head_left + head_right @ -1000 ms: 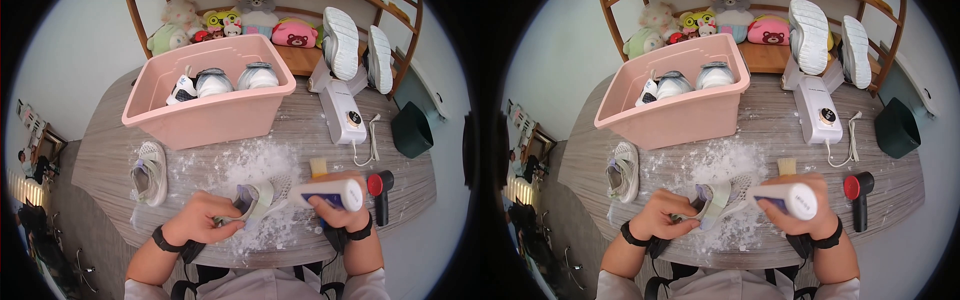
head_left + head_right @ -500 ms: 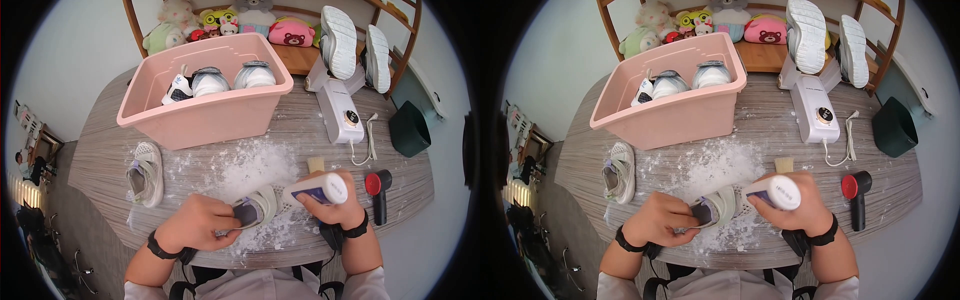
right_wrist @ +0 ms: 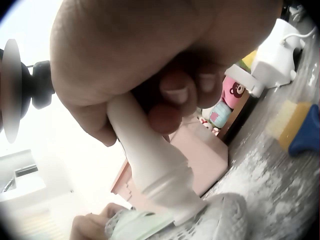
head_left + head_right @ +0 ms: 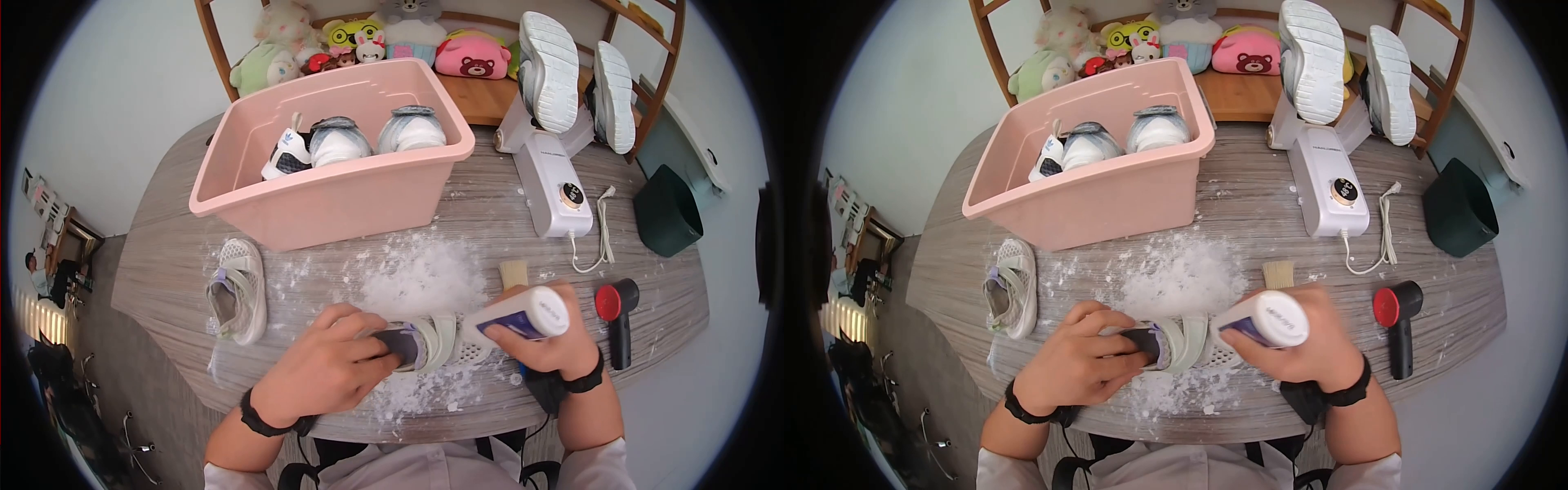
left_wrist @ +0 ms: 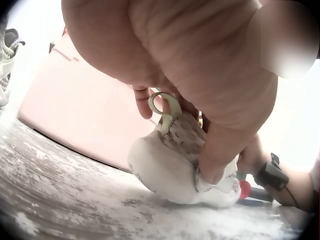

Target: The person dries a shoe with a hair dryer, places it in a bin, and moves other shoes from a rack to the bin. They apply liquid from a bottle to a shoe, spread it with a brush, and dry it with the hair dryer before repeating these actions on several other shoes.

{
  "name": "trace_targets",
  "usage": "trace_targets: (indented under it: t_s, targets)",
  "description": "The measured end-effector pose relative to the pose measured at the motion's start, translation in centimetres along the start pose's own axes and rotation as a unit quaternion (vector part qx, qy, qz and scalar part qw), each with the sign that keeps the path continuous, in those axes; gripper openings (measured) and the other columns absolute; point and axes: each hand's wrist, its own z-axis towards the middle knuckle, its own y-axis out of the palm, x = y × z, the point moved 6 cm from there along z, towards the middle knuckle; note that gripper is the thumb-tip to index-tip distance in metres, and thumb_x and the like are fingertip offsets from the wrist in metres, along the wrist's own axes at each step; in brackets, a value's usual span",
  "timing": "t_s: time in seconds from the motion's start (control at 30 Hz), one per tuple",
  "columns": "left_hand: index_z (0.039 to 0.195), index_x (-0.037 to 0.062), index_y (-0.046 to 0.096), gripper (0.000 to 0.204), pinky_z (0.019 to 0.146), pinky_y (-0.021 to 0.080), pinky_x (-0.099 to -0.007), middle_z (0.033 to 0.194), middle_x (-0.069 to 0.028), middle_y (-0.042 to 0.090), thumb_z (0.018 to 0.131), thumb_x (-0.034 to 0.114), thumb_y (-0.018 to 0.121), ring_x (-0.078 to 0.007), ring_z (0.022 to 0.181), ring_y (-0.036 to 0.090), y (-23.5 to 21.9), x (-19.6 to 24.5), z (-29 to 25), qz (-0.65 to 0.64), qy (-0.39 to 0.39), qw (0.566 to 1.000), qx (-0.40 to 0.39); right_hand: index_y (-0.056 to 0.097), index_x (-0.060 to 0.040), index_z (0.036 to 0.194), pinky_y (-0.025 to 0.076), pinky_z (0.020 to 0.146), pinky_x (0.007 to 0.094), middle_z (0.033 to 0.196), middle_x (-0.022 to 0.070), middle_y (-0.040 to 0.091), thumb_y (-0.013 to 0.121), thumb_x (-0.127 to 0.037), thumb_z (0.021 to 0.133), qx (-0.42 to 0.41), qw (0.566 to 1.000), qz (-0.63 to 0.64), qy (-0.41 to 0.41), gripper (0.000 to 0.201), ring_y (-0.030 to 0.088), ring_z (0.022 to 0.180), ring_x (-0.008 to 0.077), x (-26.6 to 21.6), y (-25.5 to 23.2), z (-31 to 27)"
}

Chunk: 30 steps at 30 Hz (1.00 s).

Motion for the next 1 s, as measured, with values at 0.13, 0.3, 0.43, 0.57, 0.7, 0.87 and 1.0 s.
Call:
trace_targets:
  t_s: [0.13, 0.3, 0.43, 0.57, 0.7, 0.87, 1.0]
  targets:
    - [0.092, 0.0137, 0.078, 0.021, 0.096, 0.048, -0.0447, 0.09, 0.0017, 0.071, 0.074, 0.005, 0.082, -0.024, 0.107, 0.065, 0.2, 0.1, 0.1, 0.023, -0.014, 0.999, 0.018, 0.076, -0.0027, 0.088, 0.055, 0.057, 0.0331, 0.073, 0.0111, 0.073, 0.086, -0.013, 0.079, 0.029, 0.999, -0.025, -0.017, 0.017, 0.071, 0.06, 0.0259, 0.4, 0.9, 0.0]
    - [0.101, 0.0064, 0.077, 0.026, 0.1, 0.046, -0.0419, 0.093, -0.0032, 0.07, 0.076, 0.01, 0.079, -0.0247, 0.11, 0.063, -0.2, 0.4, 0.2, 0.041, -0.009, 0.999, 0.0, 0.073, -0.0045, 0.079, 0.052, 0.053, 0.0337, 0.067, 0.0102, 0.069, 0.086, -0.017, 0.079, 0.051, 0.997, -0.053, -0.01, 0.018, 0.068, 0.056, 0.028, 0.0, -1.2, -0.4]
    - [0.102, 0.0034, 0.076, 0.034, 0.094, 0.047, -0.0402, 0.087, -0.0047, 0.069, 0.078, 0.025, 0.084, -0.024, 0.101, 0.064, -0.6, 1.2, 1.6, 0.02, -0.061, 0.998, -0.001, 0.071, -0.0061, 0.074, 0.05, 0.051, 0.0355, 0.063, 0.0097, 0.066, 0.086, -0.019, 0.078, -0.043, 0.999, -0.014, -0.027, 0.02, 0.066, 0.054, 0.0303, -0.5, -1.1, -0.4]
    - [0.096, 0.0034, 0.073, 0.033, 0.088, 0.047, -0.039, 0.078, -0.0025, 0.065, 0.083, 0.033, 0.083, -0.0224, 0.081, 0.063, 0.2, 1.5, 2.1, 0.02, -0.092, 0.995, -0.016, 0.07, -0.0053, 0.075, 0.051, 0.052, 0.0371, 0.065, 0.0109, 0.066, 0.086, -0.019, 0.079, -0.038, 0.999, -0.038, -0.003, 0.021, 0.066, 0.056, 0.0323, 0.0, -0.4, -0.3]
    - [0.09, 0.0057, 0.071, 0.024, 0.088, 0.046, -0.0387, 0.075, -0.0014, 0.063, 0.086, 0.027, 0.081, -0.0222, 0.073, 0.062, 1.7, 1.3, 2.4, 0.027, -0.115, 0.99, -0.073, 0.07, -0.0034, 0.079, 0.052, 0.054, 0.037, 0.068, 0.0117, 0.068, 0.086, -0.02, 0.08, 0.024, 1.0, -0.018, 0.01, 0.023, 0.068, 0.058, 0.0329, 0.1, -1.9, -0.1]
    - [0.077, 0.0098, 0.067, 0.014, 0.103, 0.045, -0.0476, 0.083, -0.0012, 0.068, 0.077, 0.007, 0.081, -0.0205, 0.089, 0.068, 1.6, 1.8, 2.5, 0.033, -0.043, 0.998, 0.03, 0.071, -0.0014, 0.085, 0.054, 0.058, 0.0355, 0.074, 0.0133, 0.072, 0.086, -0.019, 0.08, 0.002, 1.0, 0.008, -0.017, 0.024, 0.071, 0.063, 0.0302, -0.5, -1.4, -0.1]
    - [0.088, 0.0095, 0.072, 0.018, 0.113, 0.04, -0.0524, 0.094, 0.0005, 0.069, 0.072, 0.004, 0.078, -0.0193, 0.104, 0.066, 1.4, 1.4, 1.0, 0.062, -0.015, 0.998, -0.014, 0.071, -0.0012, 0.085, 0.055, 0.061, 0.034, 0.077, 0.0126, 0.074, 0.087, -0.02, 0.081, 0.024, 0.998, 0.039, 0.041, 0.025, 0.073, 0.064, 0.0265, 0.8, -1.8, -0.7]
